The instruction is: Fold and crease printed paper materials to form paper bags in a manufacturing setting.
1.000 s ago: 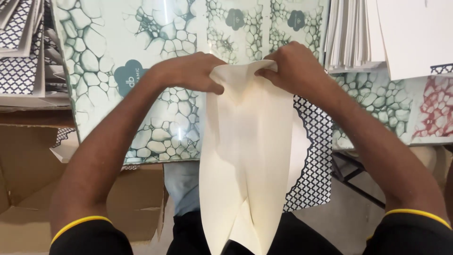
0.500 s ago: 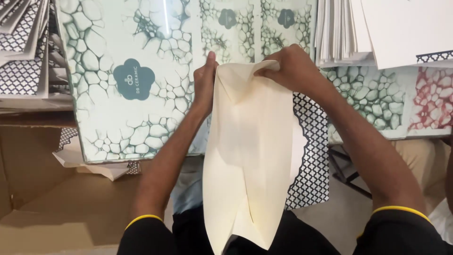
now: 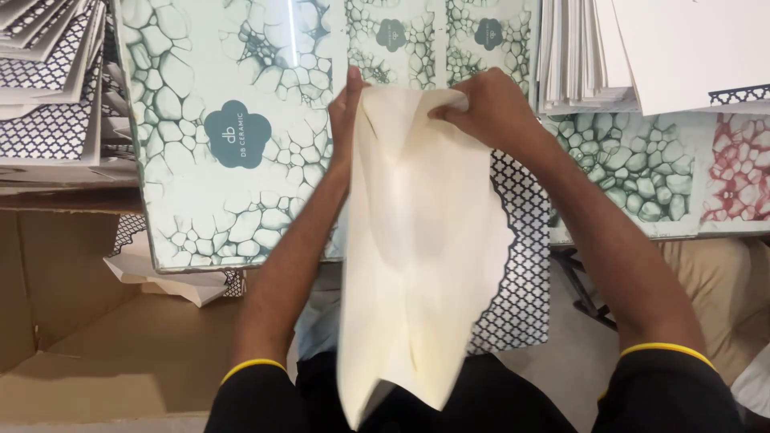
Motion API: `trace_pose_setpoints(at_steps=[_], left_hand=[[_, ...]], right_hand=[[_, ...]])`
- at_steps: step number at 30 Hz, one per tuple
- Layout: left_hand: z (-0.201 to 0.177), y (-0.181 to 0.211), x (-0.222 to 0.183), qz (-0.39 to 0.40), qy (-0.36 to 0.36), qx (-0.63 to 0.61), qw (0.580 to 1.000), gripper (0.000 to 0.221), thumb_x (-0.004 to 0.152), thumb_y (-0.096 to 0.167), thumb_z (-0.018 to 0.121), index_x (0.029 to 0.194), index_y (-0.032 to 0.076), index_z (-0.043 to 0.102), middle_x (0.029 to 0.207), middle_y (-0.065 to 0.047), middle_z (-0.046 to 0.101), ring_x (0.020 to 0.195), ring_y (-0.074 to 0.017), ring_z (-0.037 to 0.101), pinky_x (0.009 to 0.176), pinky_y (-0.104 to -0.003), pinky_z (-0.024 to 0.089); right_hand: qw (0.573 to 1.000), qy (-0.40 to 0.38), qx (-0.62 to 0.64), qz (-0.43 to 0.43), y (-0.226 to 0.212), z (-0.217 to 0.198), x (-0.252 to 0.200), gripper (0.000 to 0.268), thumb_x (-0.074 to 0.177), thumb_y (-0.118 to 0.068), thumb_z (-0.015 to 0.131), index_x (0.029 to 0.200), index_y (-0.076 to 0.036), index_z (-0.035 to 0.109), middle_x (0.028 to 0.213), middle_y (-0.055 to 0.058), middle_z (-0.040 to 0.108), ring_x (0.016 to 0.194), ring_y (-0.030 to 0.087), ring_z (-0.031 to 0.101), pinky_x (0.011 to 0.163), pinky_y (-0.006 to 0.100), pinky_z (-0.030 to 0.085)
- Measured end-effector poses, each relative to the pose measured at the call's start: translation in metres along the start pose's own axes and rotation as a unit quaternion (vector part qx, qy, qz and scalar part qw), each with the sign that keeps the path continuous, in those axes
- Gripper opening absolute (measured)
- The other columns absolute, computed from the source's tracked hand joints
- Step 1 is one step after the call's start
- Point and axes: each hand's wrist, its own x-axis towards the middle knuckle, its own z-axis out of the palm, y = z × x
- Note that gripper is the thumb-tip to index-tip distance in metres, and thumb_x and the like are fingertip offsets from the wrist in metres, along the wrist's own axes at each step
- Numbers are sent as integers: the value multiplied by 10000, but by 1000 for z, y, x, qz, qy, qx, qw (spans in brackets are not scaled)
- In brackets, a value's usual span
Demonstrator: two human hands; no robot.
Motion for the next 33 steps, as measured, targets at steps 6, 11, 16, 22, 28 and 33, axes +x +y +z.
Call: trace_pose_setpoints(at_steps=[6, 11, 16, 22, 28, 33], left_hand=[[-15, 33, 7, 11, -18, 94, 995, 578, 1043, 569, 475, 1001, 31, 681, 833, -39, 654, 750, -120, 615, 712, -291, 552], [13, 150, -86, 177, -6, 332, 927, 413, 1112, 381, 472, 1382, 75, 535, 1345, -111, 597, 1246, -216, 605, 1039, -379, 533], [24, 111, -144, 211, -279, 811, 469, 655, 989, 125, 476, 1577, -112, 310, 1638, -346, 252, 1515, -475, 284, 1187, -499, 322], [40, 64, -121, 149, -232, 848, 453, 720, 970, 71, 414, 1601, -93, 108, 1677, -302, -34, 1551, -470, -17, 1239, -547, 42], [42, 23, -110, 187, -159, 796, 553, 744, 1018, 46, 401, 1663, -10, 35, 1734, -217, -44, 1617, -371, -39, 1312, -515, -19], [66, 11, -102, 127, -149, 839, 508, 817, 956, 12, 406, 1654, 75, -14, 1720, -153, -91, 1594, -355, -53, 1265, -527, -33]], right_hand=[[999, 38, 4, -13, -3, 9, 12, 358, 852, -375, 836, 1032, -66, 816, 739, 181, 715, 651, 346, 692, 670, 443, 550], [997, 60, -46, -36, -4, 6, 10, 351, 863, -394, 834, 1000, -71, 823, 772, 193, 723, 726, 382, 692, 685, 476, 551], [997, 44, -53, -23, -4, 5, 14, 366, 845, -415, 847, 982, -77, 818, 779, 189, 727, 704, 380, 703, 694, 474, 560], [995, 53, -75, -23, 16, 11, 15, 343, 875, -377, 834, 959, -46, 808, 761, 205, 713, 699, 384, 708, 709, 480, 564], [983, 84, -142, -80, 27, 4, 19, 366, 837, -364, 870, 864, -9, 790, 748, 219, 707, 719, 413, 694, 690, 502, 558], [984, 78, -153, -50, 37, 0, 14, 367, 849, -355, 872, 882, -1, 785, 754, 231, 700, 733, 418, 700, 719, 496, 568]])
